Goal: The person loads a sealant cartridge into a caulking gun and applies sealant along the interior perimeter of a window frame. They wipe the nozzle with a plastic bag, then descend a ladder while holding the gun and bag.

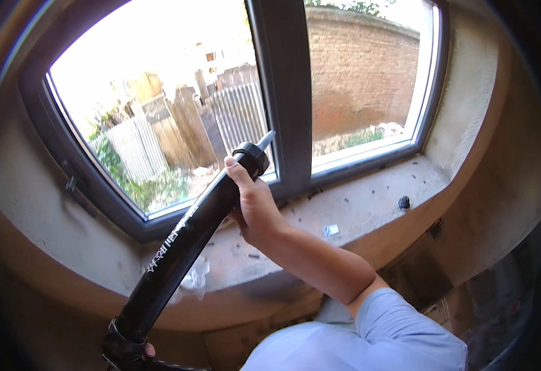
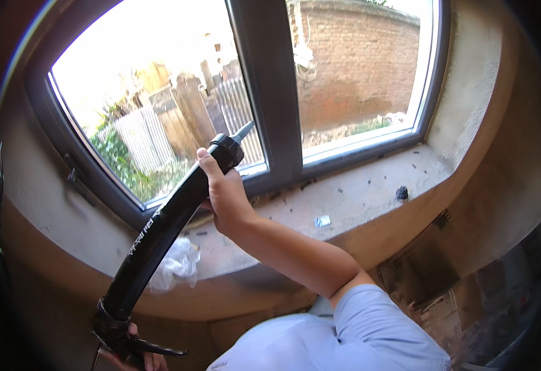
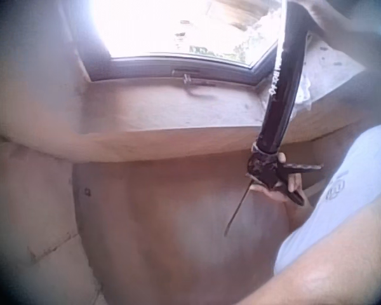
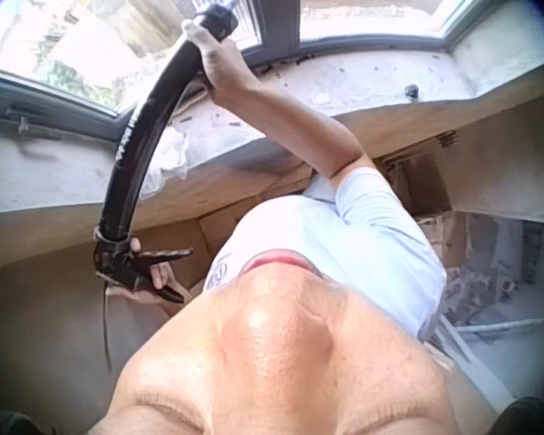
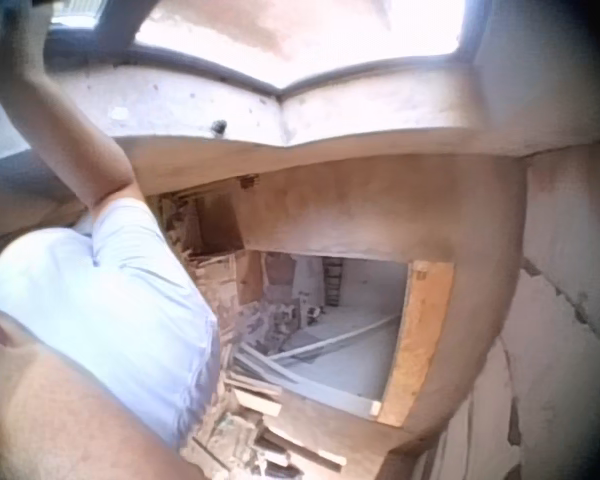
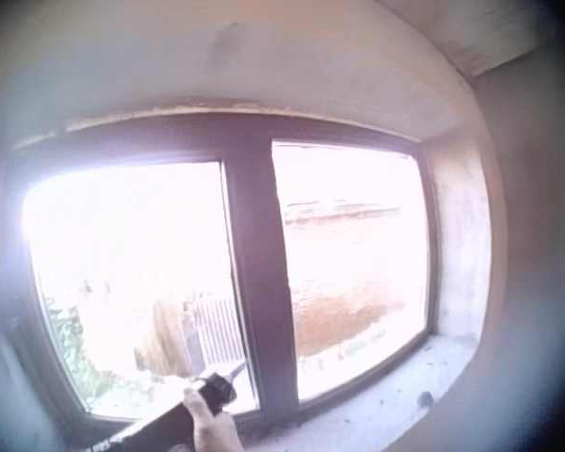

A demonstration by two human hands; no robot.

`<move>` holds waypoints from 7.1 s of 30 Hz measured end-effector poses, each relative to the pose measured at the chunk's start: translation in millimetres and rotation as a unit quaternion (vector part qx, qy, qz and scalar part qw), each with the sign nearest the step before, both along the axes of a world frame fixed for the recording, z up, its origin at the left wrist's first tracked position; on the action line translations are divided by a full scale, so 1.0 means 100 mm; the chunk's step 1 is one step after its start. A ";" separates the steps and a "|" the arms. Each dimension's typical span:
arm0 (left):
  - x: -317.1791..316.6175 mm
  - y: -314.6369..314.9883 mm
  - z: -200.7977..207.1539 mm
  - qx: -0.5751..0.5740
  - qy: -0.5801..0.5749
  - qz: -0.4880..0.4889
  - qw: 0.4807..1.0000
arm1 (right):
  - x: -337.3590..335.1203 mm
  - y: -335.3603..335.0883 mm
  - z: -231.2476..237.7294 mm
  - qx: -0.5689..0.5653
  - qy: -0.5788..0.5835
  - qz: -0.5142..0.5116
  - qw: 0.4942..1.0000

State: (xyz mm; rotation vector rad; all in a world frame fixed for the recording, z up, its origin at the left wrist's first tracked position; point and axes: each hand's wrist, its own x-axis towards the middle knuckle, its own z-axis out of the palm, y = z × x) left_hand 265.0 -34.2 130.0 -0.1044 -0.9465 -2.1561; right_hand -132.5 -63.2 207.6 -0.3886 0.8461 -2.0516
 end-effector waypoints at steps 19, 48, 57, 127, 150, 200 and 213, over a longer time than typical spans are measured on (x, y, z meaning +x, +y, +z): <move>0.72 0.42 -1.81 0.280 -0.411 0.167 0.851 | 0.95 0.11 -1.05 0.002 0.072 0.034 0.997; 0.69 0.46 -0.42 -0.236 -0.366 0.650 0.623 | 1.04 1.16 -2.01 0.178 0.411 0.643 0.621; 0.66 0.53 0.15 -0.092 -0.117 0.616 0.773 | 0.90 1.24 -2.69 0.213 0.441 0.660 0.570; -4.31 -0.39 -0.52 0.295 0.091 -0.365 0.878 | 0.26 3.22 1.09 0.515 0.530 -0.020 0.673; -4.36 -0.62 -0.47 0.350 0.125 -0.366 0.853 | 0.22 2.49 1.52 0.628 0.532 0.001 0.568; -4.26 -0.82 -0.29 0.333 0.079 -0.342 0.875 | 0.21 2.39 2.06 0.703 0.526 0.025 0.477; -4.10 -0.91 -0.24 0.357 0.092 -0.317 0.874 | 0.22 2.30 2.17 0.716 0.528 0.035 0.456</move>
